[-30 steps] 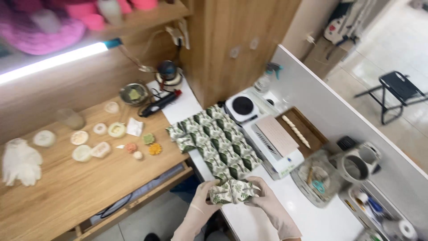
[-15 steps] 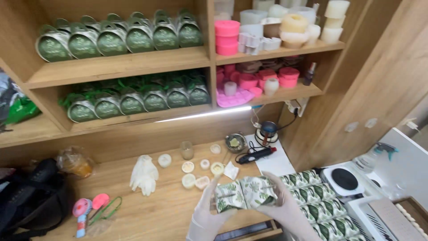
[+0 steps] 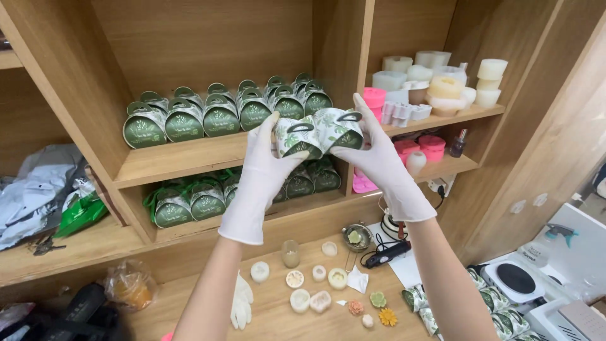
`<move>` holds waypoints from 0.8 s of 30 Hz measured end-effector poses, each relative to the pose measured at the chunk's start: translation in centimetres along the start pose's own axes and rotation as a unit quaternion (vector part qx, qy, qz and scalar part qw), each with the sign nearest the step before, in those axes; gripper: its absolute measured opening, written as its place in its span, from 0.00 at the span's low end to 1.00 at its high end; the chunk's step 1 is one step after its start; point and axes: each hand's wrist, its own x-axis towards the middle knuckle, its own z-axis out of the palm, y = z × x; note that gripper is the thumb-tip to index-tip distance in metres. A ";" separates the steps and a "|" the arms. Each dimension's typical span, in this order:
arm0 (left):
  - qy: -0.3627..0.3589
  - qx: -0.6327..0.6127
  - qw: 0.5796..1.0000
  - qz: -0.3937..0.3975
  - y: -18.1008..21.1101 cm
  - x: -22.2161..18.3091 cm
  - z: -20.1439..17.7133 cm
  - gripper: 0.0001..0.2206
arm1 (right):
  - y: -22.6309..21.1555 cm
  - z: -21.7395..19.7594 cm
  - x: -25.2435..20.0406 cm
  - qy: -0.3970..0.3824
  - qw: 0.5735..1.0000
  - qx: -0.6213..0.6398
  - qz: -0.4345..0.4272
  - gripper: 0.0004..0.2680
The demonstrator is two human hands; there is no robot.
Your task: The person, wearing white gloves, picks up and arranges small green-packaged products on a wooden shelf in a workspace. They handle several items, checking their placement and alignment among other similar products.
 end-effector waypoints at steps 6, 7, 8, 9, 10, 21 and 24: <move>-0.032 0.001 0.997 -0.070 -3.7 3.1 0.8 0.42 | 6.0 0.4 3.9 0.041 0.995 -0.087 -0.037 0.33; -0.032 0.002 0.997 -0.069 -3.6 3.1 0.5 0.42 | 6.2 0.5 4.1 0.042 0.995 -0.086 -0.039 0.33; -0.035 0.014 0.997 -0.074 -3.5 3.1 0.4 0.41 | 6.5 0.6 4.0 0.046 0.994 -0.087 -0.048 0.32; -0.039 0.026 0.996 -0.079 -3.3 3.0 0.3 0.41 | 6.8 0.7 4.0 0.050 0.993 -0.087 -0.058 0.31; -0.039 0.027 0.996 -0.078 -3.0 3.0 -0.1 0.41 | 6.5 1.0 3.9 0.051 0.993 -0.087 -0.059 0.31; 0.001 0.227 0.972 -0.054 -3.7 3.5 0.4 0.37 | 2.9 3.2 1.9 0.205 0.871 -0.437 -0.094 0.33; 0.024 0.173 0.982 -0.071 -4.1 3.7 2.2 0.38 | 5.7 2.9 1.4 0.236 0.842 -0.448 -0.188 0.25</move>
